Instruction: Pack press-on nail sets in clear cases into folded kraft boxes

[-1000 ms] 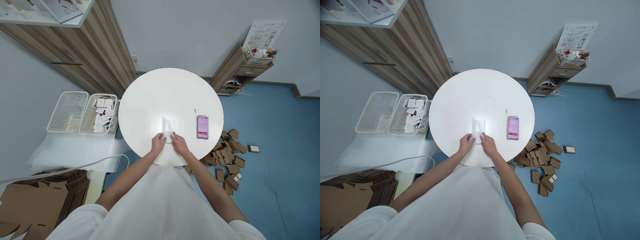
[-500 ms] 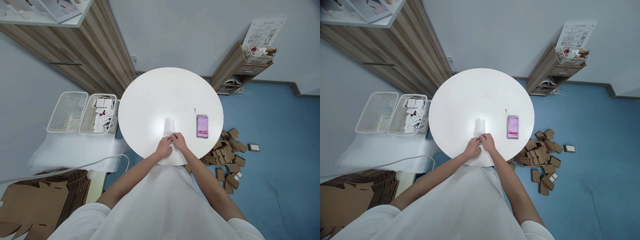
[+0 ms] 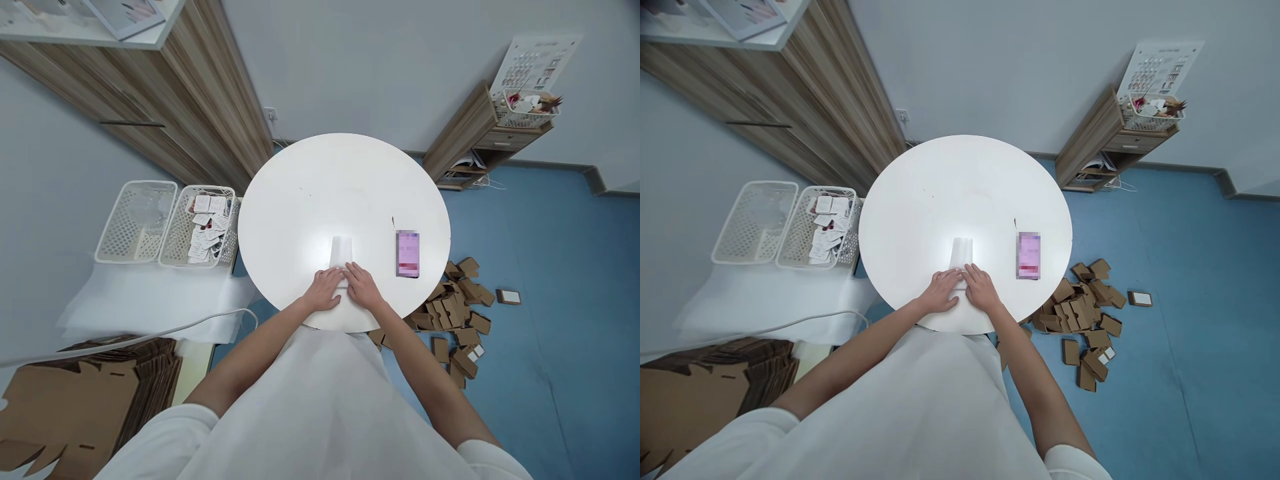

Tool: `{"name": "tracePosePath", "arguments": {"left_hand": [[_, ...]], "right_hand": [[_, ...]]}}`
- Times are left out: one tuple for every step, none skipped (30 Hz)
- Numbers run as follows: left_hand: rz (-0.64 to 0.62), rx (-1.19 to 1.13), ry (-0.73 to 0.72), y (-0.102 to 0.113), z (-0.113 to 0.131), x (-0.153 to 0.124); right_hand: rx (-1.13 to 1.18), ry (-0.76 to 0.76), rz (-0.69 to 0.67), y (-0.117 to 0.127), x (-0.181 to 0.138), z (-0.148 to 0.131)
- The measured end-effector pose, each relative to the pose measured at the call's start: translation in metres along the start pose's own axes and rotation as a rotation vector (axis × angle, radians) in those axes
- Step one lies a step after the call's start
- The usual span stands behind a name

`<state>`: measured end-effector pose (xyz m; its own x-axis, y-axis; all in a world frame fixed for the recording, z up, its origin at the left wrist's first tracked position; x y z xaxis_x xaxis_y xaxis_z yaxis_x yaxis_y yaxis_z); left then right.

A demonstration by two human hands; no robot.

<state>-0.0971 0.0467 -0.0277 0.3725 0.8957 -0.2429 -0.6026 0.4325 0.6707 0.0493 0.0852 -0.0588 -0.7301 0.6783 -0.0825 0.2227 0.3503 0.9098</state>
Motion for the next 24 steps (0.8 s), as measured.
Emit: {"name": "tracePosePath", "arguments": {"left_hand": [[-0.004, 0.000, -0.001, 0.004, -0.003, 0.001], [-0.005, 0.005, -0.009, 0.007, -0.005, 0.002], [-0.006, 0.013, -0.021, 0.011, -0.008, 0.004], [-0.013, 0.020, -0.031, 0.013, -0.011, 0.006], [-0.028, 0.026, -0.033, 0.015, -0.014, 0.009], [-0.048, 0.029, -0.027, 0.016, -0.017, 0.012], [-0.070, 0.025, -0.016, 0.016, -0.020, 0.015], [-0.084, 0.013, -0.005, 0.016, -0.023, 0.018], [-0.087, -0.007, 0.001, 0.016, -0.024, 0.020], [-0.081, -0.031, 0.000, 0.015, -0.026, 0.023], [-0.073, -0.048, -0.005, 0.015, -0.027, 0.025], [-0.068, -0.053, -0.014, 0.016, -0.027, 0.026], [-0.069, -0.043, -0.025, 0.016, -0.027, 0.027], [-0.077, -0.023, -0.038, 0.017, -0.027, 0.028], [-0.091, 0.001, -0.049, 0.018, -0.027, 0.029], [-0.107, 0.021, -0.056, 0.019, -0.026, 0.030], [-0.124, 0.031, -0.055, 0.020, -0.026, 0.030], [-0.140, 0.031, -0.047, 0.021, -0.025, 0.030], [-0.156, 0.021, -0.035, 0.021, -0.024, 0.029], [-0.167, 0.002, -0.023, 0.021, -0.023, 0.027], [-0.173, -0.026, -0.018, 0.021, -0.021, 0.024], [-0.175, -0.060, -0.018, 0.020, -0.020, 0.020], [-0.173, -0.099, -0.022, 0.019, -0.019, 0.015], [-0.171, -0.135, -0.027, 0.018, -0.018, 0.010]], "right_hand": [[-0.005, 0.032, -0.033, 0.000, -0.002, 0.002], [-0.009, 0.053, -0.064, 0.001, -0.003, 0.004], [-0.012, 0.066, -0.089, 0.001, -0.003, 0.006], [-0.013, 0.074, -0.109, 0.002, -0.002, 0.008], [-0.014, 0.080, -0.122, 0.002, 0.000, 0.009], [-0.015, 0.085, -0.130, 0.003, 0.002, 0.010], [-0.016, 0.092, -0.134, 0.004, 0.004, 0.010], [-0.018, 0.099, -0.135, 0.005, 0.006, 0.010], [-0.020, 0.107, -0.136, 0.006, 0.008, 0.010], [-0.022, 0.114, -0.138, 0.008, 0.010, 0.010], [-0.021, 0.123, -0.143, 0.009, 0.011, 0.010], [-0.017, 0.134, -0.151, 0.011, 0.012, 0.011], [-0.011, 0.149, -0.162, 0.013, 0.013, 0.012], [-0.005, 0.165, -0.176, 0.014, 0.014, 0.013], [0.002, 0.181, -0.192, 0.015, 0.015, 0.014], [0.008, 0.194, -0.208, 0.016, 0.016, 0.016], [0.015, 0.202, -0.224, 0.017, 0.017, 0.017], [0.021, 0.207, -0.238, 0.017, 0.017, 0.017], [0.026, 0.212, -0.249, 0.016, 0.017, 0.017], [0.031, 0.219, -0.256, 0.015, 0.015, 0.016], [0.037, 0.227, -0.260, 0.014, 0.013, 0.013], [0.043, 0.236, -0.260, 0.012, 0.010, 0.010], [0.049, 0.243, -0.255, 0.009, 0.006, 0.007], [0.058, 0.247, -0.248, 0.007, 0.001, 0.003]]}}
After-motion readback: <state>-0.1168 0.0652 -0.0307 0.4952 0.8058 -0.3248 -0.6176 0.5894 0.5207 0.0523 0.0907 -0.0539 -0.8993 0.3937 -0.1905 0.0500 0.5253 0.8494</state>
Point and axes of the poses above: each hand's wrist, its own x-axis towards the middle knuckle, its own y-axis out of the back of the hand, z = x × y, the point moved 3 cm from there along x, towards the middle knuckle, and after that the axes turned 5 degrees about -z, right-handed, at the moved point
